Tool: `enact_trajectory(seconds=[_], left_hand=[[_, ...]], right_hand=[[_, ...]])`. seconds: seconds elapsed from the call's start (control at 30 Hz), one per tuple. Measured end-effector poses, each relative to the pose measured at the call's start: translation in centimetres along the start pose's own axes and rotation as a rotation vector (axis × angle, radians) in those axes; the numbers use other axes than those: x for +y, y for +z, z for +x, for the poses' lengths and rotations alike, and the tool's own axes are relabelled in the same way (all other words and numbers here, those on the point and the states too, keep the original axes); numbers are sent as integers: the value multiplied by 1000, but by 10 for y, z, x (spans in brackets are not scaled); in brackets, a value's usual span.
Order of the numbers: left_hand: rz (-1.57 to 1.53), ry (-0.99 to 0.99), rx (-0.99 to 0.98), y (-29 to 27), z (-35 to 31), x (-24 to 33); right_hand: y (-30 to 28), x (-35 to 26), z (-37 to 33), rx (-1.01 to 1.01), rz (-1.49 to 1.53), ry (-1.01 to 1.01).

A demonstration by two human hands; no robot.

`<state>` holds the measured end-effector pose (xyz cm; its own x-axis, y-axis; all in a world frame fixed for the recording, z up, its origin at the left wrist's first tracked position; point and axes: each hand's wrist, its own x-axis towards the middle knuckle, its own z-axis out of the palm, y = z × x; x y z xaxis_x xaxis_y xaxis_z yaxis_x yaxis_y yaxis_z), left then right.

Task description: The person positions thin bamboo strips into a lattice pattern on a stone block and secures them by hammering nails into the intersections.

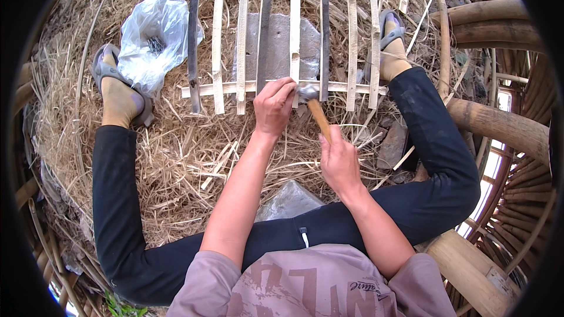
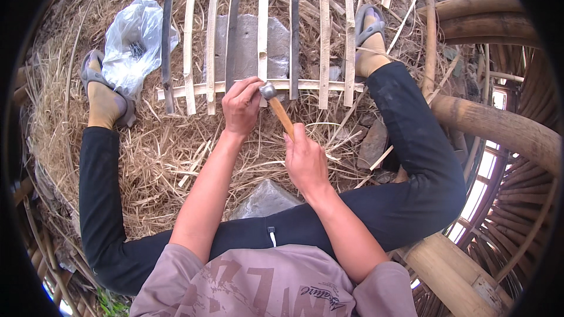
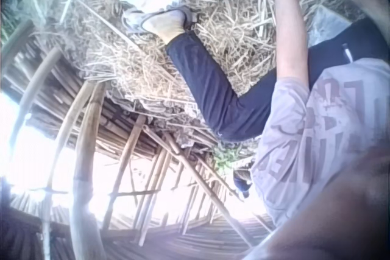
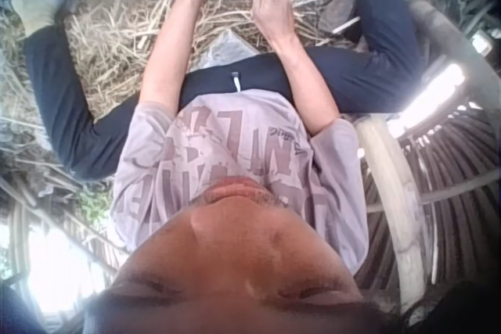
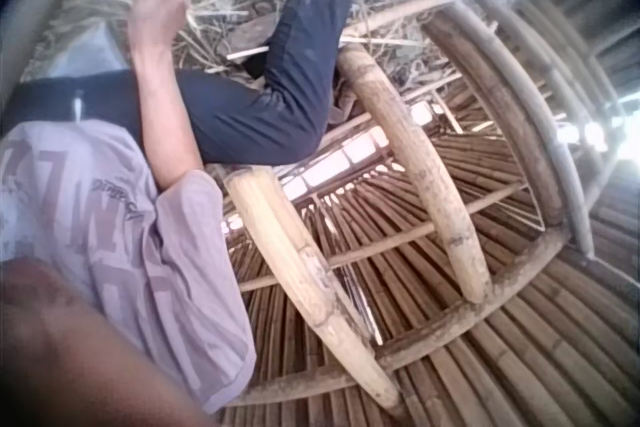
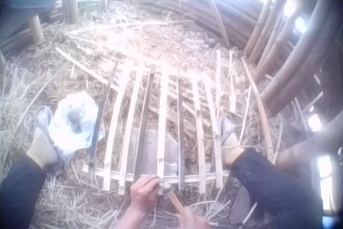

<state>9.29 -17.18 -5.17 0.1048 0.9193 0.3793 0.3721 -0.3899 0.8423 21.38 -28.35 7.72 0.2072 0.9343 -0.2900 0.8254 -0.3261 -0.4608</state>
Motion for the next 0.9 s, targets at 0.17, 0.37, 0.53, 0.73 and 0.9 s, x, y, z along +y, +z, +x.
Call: enact_trajectory(seconds=[0.17, 0.37, 0.53, 0.73, 0.9], left_hand=[[0, 4, 14, 0, 0, 2], [2, -15, 16, 1, 0, 0], [-20, -45, 7, 2, 0, 3], [-12, -50, 14, 3, 0, 3], [21, -19, 6, 0, -1, 0]], right_hand=[[0, -1, -6, 26, 36, 22], [5, 6, -5, -3, 22, 48], [4, 7, -6, 198, 82, -99], [4, 9, -5, 125, 76, -20], [13, 15, -1, 62, 21, -13]])
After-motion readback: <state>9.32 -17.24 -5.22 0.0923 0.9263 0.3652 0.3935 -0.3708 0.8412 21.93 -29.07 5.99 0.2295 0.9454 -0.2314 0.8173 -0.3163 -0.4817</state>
